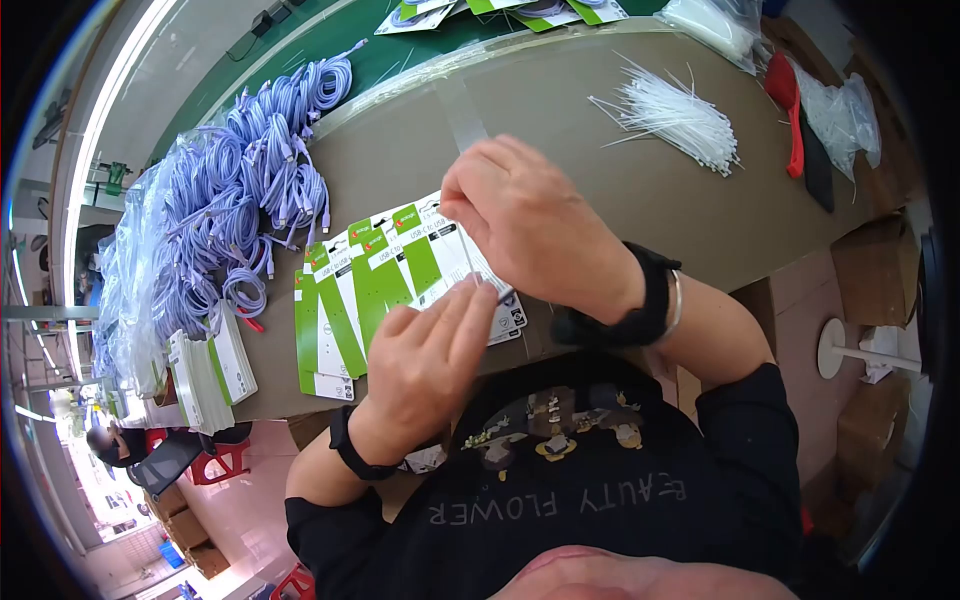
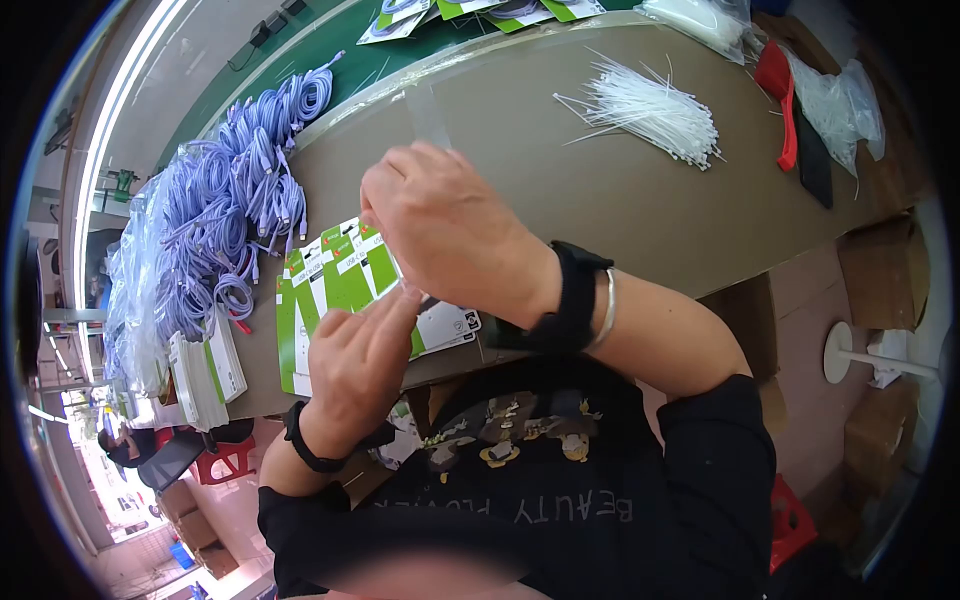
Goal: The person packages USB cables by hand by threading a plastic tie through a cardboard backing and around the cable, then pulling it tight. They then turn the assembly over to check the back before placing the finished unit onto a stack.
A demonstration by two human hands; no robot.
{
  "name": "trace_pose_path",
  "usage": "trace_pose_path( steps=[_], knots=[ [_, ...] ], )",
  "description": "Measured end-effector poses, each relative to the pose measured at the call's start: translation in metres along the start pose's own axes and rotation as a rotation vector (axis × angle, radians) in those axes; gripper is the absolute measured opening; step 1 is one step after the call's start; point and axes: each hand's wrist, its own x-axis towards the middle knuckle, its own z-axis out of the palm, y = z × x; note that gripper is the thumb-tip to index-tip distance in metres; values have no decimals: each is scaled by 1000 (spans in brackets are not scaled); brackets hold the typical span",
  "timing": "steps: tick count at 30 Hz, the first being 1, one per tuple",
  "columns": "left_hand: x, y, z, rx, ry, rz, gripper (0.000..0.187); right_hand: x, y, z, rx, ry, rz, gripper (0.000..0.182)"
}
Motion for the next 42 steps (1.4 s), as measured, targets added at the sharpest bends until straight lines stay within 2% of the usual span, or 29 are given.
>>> trace_pose_path(
  steps=[2,4,5,6,7,8,9,10,11,13,14,17,19,22,26,28,31,33,36,39,42],
  knots=[
    [-1,0,-1,-72,-38,-30,33,6,5,4,-120,105,-84,18],
    [1,-9,2,-441,-62,-383,37,12,10,2,-178,160,-132,20],
    [0,-15,5,-627,-74,-565,39,14,12,-3,-47,187,-39,19],
    [-3,-27,11,-627,-70,-575,39,15,15,-9,85,207,52,19],
    [-8,-45,22,-844,-124,-650,41,15,17,-13,215,223,144,18],
    [-15,-62,33,-1067,-179,-720,43,11,20,-14,217,210,142,18],
    [-19,-69,38,-1293,-236,-783,45,4,25,-15,194,51,182,19],
    [-20,-69,37,-1302,-231,-787,45,-1,30,-14,167,-107,221,21],
    [-19,-68,30,-855,-120,-612,44,-5,34,-12,139,-262,261,22],
    [-19,-65,23,31,82,-245,42,-12,37,-3,75,-350,257,24],
    [-23,-61,26,21,82,-254,42,-16,38,1,14,-431,250,25],
    [-33,-43,32,-316,-175,-619,41,-21,30,13,-165,-563,248,27],
    [-37,-45,42,-361,-193,-645,39,-20,22,24,-392,-647,244,28],
    [-43,-47,54,-453,-232,-694,36,-29,25,38,-346,-597,217,25],
    [-46,-46,61,-553,-138,-749,31,-34,25,45,-308,-607,171,21],
    [-47,-44,63,-504,-75,-708,29,-36,27,47,-296,-627,160,20],
    [-50,-45,68,-486,-4,-640,30,-37,30,48,-356,-638,-67,16],
    [-50,-46,71,-483,70,-518,32,-37,31,48,-328,-640,-64,14],
    [-53,-46,67,-512,23,-540,30,-35,30,46,-286,-613,-63,12],
    [-49,-48,67,-501,28,-540,28,-34,27,41,-188,-628,66,11],
    [-48,-48,72,-459,58,-520,25,-34,28,47,-223,-653,13,11]
  ],
)
